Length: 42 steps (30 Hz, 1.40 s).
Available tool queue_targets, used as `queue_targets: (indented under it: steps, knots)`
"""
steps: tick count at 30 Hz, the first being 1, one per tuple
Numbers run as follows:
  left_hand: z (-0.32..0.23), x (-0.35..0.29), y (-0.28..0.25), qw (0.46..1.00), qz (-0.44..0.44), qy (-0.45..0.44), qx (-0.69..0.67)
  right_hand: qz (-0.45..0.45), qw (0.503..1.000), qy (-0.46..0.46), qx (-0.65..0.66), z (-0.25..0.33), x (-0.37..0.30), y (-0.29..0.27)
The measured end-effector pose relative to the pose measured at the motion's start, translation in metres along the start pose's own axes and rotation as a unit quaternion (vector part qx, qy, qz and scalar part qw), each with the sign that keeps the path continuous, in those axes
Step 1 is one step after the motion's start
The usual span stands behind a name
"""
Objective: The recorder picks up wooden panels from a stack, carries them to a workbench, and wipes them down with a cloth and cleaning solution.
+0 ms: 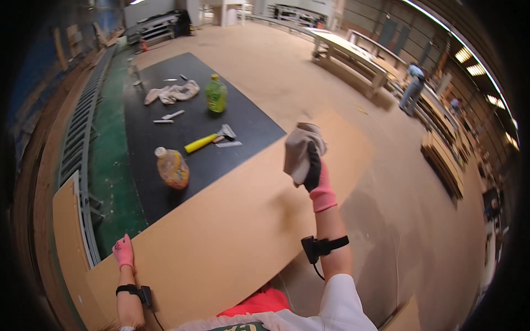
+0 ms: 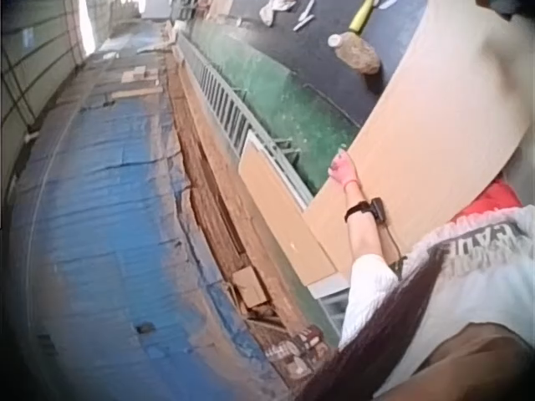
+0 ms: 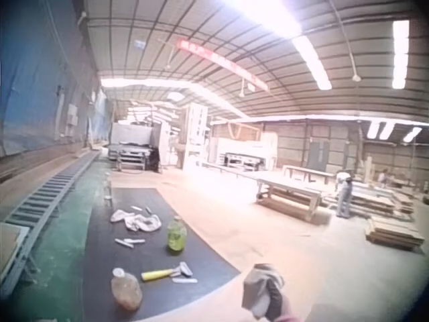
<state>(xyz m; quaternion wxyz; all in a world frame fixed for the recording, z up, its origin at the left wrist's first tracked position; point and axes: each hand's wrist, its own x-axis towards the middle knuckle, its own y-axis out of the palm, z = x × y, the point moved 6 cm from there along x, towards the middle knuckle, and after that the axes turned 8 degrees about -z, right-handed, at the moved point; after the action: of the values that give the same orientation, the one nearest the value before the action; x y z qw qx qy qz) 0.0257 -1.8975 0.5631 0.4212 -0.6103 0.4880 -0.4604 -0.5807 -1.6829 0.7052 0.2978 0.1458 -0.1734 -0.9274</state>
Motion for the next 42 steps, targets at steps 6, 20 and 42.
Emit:
queue_targets:
  steps: [6,20,42]
  knots:
    - [0.014,-0.001,-0.001,0.998,-0.052,-0.029,0.009,0.072,0.887,-0.437,-0.131,0.024,-0.038,0.223]
    - [0.012,-0.008,-0.012,0.999,-0.001,-0.046,0.027,0.288,0.642,-0.522,-0.482,-0.077,-0.124,0.295]
    - [0.013,-0.011,-0.005,0.999,0.04,-0.01,0.035,-0.253,0.942,0.065,-0.212,-0.197,-0.11,-0.226]
